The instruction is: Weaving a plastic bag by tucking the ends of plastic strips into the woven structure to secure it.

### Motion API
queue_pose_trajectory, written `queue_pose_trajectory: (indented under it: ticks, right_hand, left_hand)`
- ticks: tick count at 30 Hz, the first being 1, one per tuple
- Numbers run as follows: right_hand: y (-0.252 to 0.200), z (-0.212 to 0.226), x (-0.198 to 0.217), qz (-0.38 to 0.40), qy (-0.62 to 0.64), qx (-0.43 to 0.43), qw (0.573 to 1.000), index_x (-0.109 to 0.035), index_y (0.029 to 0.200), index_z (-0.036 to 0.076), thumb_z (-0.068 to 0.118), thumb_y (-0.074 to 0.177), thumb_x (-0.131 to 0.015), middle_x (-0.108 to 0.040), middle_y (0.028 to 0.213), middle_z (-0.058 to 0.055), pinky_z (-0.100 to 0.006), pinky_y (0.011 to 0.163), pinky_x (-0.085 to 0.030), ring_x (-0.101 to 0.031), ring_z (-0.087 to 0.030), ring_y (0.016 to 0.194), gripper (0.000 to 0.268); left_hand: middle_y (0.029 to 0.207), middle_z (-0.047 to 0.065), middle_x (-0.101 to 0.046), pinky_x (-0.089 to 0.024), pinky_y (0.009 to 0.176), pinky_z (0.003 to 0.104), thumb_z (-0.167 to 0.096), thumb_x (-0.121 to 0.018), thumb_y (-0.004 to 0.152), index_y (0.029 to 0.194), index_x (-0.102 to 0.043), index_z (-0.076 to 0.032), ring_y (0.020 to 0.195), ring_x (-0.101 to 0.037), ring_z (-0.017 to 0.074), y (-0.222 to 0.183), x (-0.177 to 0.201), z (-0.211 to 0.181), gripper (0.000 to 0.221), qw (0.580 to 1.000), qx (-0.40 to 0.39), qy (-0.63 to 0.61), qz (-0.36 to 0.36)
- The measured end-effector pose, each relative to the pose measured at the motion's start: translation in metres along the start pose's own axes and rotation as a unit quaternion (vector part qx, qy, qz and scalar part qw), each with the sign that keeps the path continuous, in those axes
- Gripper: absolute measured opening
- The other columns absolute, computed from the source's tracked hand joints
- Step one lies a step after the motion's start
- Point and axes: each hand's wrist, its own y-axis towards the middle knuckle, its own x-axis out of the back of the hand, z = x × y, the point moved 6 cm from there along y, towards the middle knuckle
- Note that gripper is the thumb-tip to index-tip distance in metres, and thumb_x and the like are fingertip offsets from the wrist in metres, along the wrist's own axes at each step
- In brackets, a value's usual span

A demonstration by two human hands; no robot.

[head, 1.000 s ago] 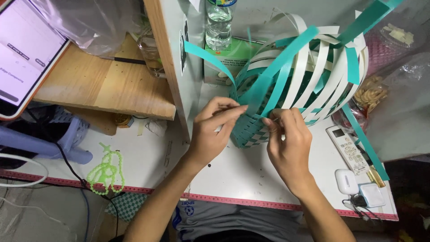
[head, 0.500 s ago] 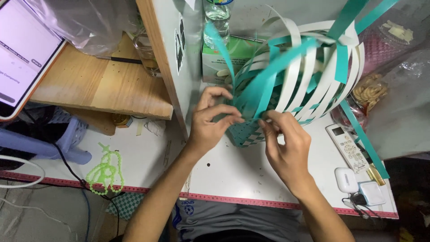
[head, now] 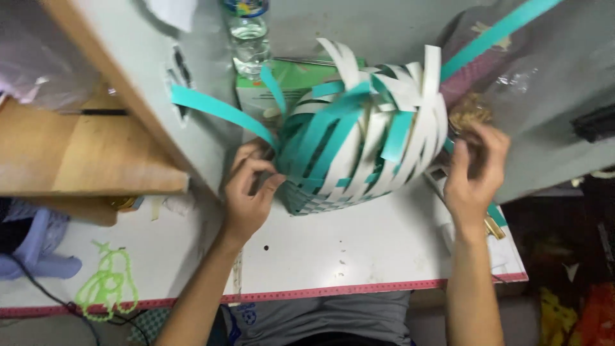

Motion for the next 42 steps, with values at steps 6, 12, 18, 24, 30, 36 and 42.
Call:
queue_pose_trajectory:
  ticks: [6,12,18,24,30,36,42]
  right_hand:
    - [0.020,-0.020,-0.026,0.244,-0.065,0.069,0.965,-0.053,0.125,-0.005,-0.011,0.084,-0.058,-0.041,0.126,-0.031,-0.060,0.100,-0.029,-0.039,-0.057,0.114,0.041]
    - [-0.004,0.012,-0.008,0.058,0.049,0.009,0.997,-0.054,0.125,-0.005,0.012,0.103,-0.045,-0.055,0.122,-0.021,-0.047,0.102,-0.038,-0.051,-0.037,0.119,0.029]
    - [-0.005,0.014,-0.014,0.065,0.074,0.058,0.993,-0.040,0.138,0.000,0.046,0.098,-0.047,-0.044,0.139,-0.021,-0.048,0.112,-0.028,-0.036,-0.034,0.135,0.061]
    - [0.019,-0.035,-0.028,0.266,0.117,0.017,0.957,-0.043,0.138,0.007,0.056,0.071,-0.068,-0.034,0.144,-0.022,-0.055,0.112,-0.023,-0.035,-0.042,0.135,0.087]
    - [0.025,-0.026,-0.031,0.270,0.120,0.051,0.954,-0.052,0.125,0.010,0.037,0.055,-0.084,-0.042,0.139,-0.025,-0.060,0.110,-0.030,-0.042,-0.044,0.130,0.082]
    - [0.015,0.015,-0.013,0.185,0.036,0.173,0.967,-0.044,0.132,0.012,0.043,0.062,-0.085,-0.041,0.136,-0.026,-0.059,0.105,-0.037,-0.042,-0.046,0.125,0.086]
    - [-0.001,0.057,-0.023,0.214,-0.115,0.230,0.942,-0.055,0.133,0.019,0.065,0.080,-0.070,-0.024,0.142,-0.016,-0.054,0.111,-0.034,-0.031,-0.035,0.131,0.072]
  left_hand:
    - [0.112,0.017,-0.051,-0.046,0.095,0.045,-0.014,-0.060,0.093,0.085,-0.051,-0.004,0.121,-0.053,0.0381,-0.005,-0.005,0.008,0.016,1.000,0.006,-0.029,0.001]
    - [0.120,0.019,-0.049,-0.050,0.092,0.043,-0.009,-0.058,0.094,0.084,-0.050,-0.002,0.126,-0.049,0.0412,-0.008,-0.004,0.008,0.014,0.999,0.035,-0.007,-0.002]
    - [0.120,0.020,-0.048,-0.052,0.091,0.044,-0.002,-0.060,0.090,0.084,-0.052,0.000,0.127,-0.047,0.0449,-0.006,-0.007,0.000,0.011,0.999,0.039,0.002,0.013]
    - [0.120,0.019,-0.047,-0.053,0.091,0.044,-0.003,-0.059,0.091,0.086,-0.051,0.000,0.125,-0.048,0.0441,-0.001,-0.006,-0.004,0.010,0.998,0.054,0.038,-0.006]
    - [0.117,0.017,-0.048,-0.053,0.090,0.042,-0.006,-0.057,0.094,0.089,-0.051,-0.001,0.123,-0.052,0.0427,0.004,-0.007,-0.002,0.009,0.996,0.068,0.051,-0.019]
    - [0.115,0.016,-0.049,-0.054,0.090,0.043,-0.005,-0.058,0.094,0.088,-0.052,-0.001,0.121,-0.053,0.0430,0.005,-0.006,-0.008,0.009,0.995,0.075,0.058,-0.030]
    - [0.115,0.018,-0.051,-0.053,0.074,0.029,-0.015,-0.058,0.094,0.089,-0.056,-0.001,0.114,-0.057,0.0285,0.003,-0.006,-0.011,0.014,0.996,0.064,0.061,-0.033]
